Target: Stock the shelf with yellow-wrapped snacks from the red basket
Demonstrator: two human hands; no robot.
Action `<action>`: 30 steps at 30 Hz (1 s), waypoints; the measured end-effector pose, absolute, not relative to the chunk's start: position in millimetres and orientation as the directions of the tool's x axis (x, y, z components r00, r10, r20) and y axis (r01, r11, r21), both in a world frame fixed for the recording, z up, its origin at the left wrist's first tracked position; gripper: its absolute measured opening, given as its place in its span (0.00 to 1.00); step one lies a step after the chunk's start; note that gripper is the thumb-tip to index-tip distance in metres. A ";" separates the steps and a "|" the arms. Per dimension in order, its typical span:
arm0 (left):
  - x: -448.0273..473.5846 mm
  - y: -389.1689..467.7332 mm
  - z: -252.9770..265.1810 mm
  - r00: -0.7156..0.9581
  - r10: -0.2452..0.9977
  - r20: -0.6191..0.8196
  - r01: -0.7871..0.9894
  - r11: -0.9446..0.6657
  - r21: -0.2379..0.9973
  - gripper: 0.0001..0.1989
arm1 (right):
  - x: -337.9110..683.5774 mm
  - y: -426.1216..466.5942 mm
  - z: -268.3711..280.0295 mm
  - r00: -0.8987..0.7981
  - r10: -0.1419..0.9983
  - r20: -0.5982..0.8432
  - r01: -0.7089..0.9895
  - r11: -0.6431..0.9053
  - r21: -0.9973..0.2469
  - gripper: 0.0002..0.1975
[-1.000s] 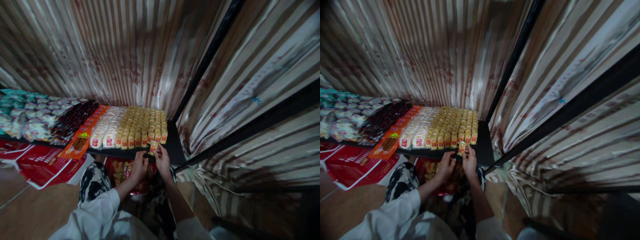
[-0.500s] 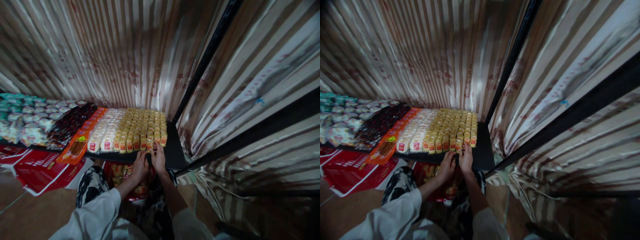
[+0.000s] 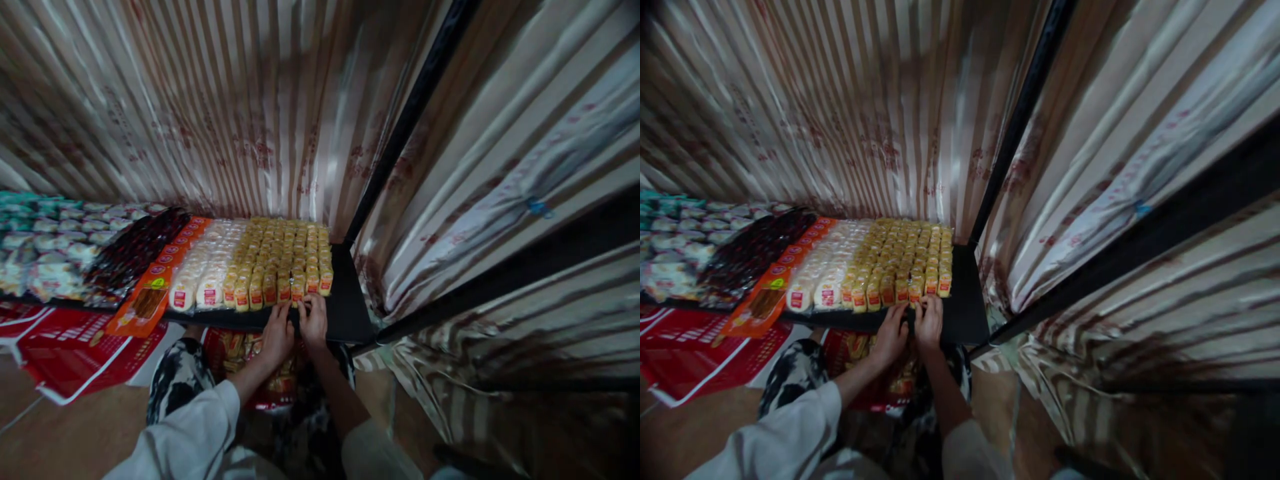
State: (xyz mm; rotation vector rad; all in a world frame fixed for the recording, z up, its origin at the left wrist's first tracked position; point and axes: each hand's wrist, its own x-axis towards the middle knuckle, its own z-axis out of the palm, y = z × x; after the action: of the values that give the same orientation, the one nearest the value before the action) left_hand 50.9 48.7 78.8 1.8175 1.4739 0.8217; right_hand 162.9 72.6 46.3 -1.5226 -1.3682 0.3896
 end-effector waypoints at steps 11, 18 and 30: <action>51.8 54.7 66.7 0.124 0.991 0.043 0.548 -0.105 0.830 0.30 | 160.6 76.1 45.3 0.285 0.881 0.378 0.626 0.127 -0.769 0.09; 48.2 44.7 57.9 0.106 0.977 0.188 0.480 -0.215 0.851 0.24 | 160.4 73.5 50.3 0.335 0.832 0.443 0.630 0.151 -0.761 0.07; -37.3 -12.5 4.6 0.070 0.947 -0.313 0.718 0.170 0.675 0.15 | 105.1 1.2 40.1 -0.094 0.982 0.164 0.454 0.189 -0.871 0.08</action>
State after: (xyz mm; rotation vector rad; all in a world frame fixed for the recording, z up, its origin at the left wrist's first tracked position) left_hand -37.3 -12.5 4.6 1.5997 1.6988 0.3874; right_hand 105.1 1.2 40.1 -1.3760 -1.6743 0.8415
